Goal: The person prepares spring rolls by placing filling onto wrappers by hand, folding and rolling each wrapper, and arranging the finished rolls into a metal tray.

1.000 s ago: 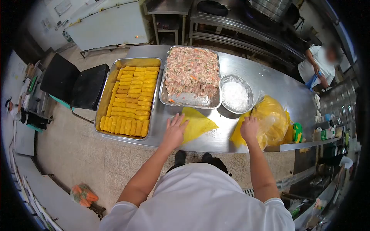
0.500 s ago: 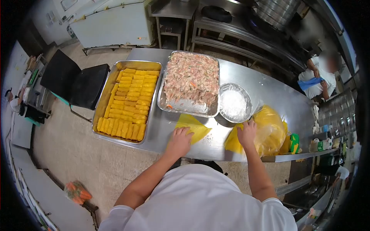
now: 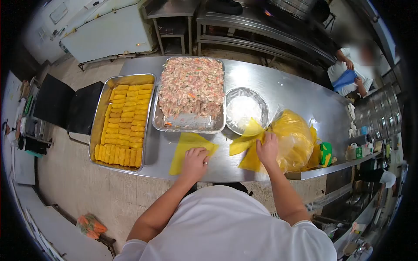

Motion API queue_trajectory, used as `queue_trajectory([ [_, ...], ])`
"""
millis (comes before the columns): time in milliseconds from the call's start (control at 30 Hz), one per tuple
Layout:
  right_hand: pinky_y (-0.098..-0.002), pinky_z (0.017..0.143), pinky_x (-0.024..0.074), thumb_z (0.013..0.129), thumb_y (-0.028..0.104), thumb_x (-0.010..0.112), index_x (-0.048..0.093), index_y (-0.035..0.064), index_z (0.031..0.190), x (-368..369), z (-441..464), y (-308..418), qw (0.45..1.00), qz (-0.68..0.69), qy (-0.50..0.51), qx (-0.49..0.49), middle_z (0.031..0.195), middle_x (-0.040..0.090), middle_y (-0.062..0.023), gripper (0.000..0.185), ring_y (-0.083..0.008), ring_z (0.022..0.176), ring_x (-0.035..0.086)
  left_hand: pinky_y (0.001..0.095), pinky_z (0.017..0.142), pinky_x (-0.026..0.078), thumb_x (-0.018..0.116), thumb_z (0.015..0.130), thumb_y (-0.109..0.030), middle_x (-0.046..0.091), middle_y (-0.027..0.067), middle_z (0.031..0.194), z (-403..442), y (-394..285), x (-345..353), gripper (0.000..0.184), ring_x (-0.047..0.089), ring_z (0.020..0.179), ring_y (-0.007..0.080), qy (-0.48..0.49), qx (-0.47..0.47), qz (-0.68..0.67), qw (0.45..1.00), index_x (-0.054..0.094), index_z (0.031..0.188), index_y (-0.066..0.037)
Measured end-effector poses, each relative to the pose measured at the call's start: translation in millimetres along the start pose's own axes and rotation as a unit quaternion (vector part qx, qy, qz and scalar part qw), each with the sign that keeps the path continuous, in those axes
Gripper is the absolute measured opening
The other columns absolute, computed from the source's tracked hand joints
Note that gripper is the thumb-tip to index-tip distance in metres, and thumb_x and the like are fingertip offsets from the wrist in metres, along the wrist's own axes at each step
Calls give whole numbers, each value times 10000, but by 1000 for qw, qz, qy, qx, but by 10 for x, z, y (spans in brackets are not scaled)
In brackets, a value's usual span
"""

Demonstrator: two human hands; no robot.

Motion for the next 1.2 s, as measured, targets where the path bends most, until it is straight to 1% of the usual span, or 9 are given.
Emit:
queue_trajectory([
  [67,-512,983,504,869,114,785,637,8,1300,-78,134,46,1000,6,-26,11,1216,626,-237,468,-429,1140,599,497,1023,507,765,907,-161,725,144,1215,205,-217,103,324,648,1152,359,15,16,-51,998,745,1215,-64],
  [267,-516,991,492,842,115,802,591,-10,1359,-162,245,-186,999,-23,-26,8,1250,595,-255,573,-439,1155,573,523,901,558,802,924,-252,732,172,1066,875,-515,925,354,694,1014,410,131,-172,-135,967,758,1222,-65],
  [367,-522,1016,477,816,172,837,602,-19,1343,-385,66,-202,998,-53,-6,41,1292,583,-264,608,-437,1192,553,488,841,572,859,884,-275,737,167,1030,1024,-605,1120,340,712,935,373,157,-130,-120,972,784,1125,-48],
  [500,-526,1038,455,798,290,859,616,-10,1343,-506,-273,-208,986,-138,42,90,1288,584,-242,667,-417,1219,542,454,923,567,843,874,-245,727,172,1182,905,-940,1082,221,692,1066,372,113,-6,-149,982,774,962,-55],
  [667,-514,996,452,840,265,804,709,25,1061,-157,-518,-476,974,-208,59,63,1216,614,-181,340,-379,1162,561,498,1071,511,781,848,-161,682,202,1327,756,-1269,1211,120,617,1231,423,103,171,-138,970,726,865,-55],
  [933,-515,954,445,849,93,729,729,42,906,-1000,-120,-487,985,-128,-97,64,1127,643,-139,76,-368,1097,578,546,1234,382,666,865,-171,579,224,1536,633,-1359,1624,305,480,1487,387,256,333,24,907,786,1054,36],
  [1033,-519,951,444,847,92,725,726,51,891,-1158,13,-411,989,-91,-98,57,1121,647,-136,60,-374,1095,578,564,1276,334,685,868,-191,556,217,1567,657,-1470,1737,373,435,1533,380,284,338,24,897,777,1150,34],
  [1167,-519,976,446,838,119,725,765,60,932,-964,-35,-271,997,-72,12,-25,1145,664,-130,118,-369,1130,585,580,1289,309,732,879,-247,550,200,1580,806,-1662,1650,438,427,1542,363,391,324,36,861,761,1236,5],
  [1200,-519,986,446,835,128,724,775,61,948,-834,-134,-243,994,-84,43,-52,1154,669,-131,141,-368,1140,586,593,1286,306,743,886,-270,573,201,1553,807,-1626,1661,405,441,1533,367,356,335,28,872,773,1202,-18],
])
Point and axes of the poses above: each hand's wrist, its own z-axis towards the middle knuckle, its own x-axis out of the palm, y = z × x, the point moved 4 cm from there along z, towards the middle knuckle
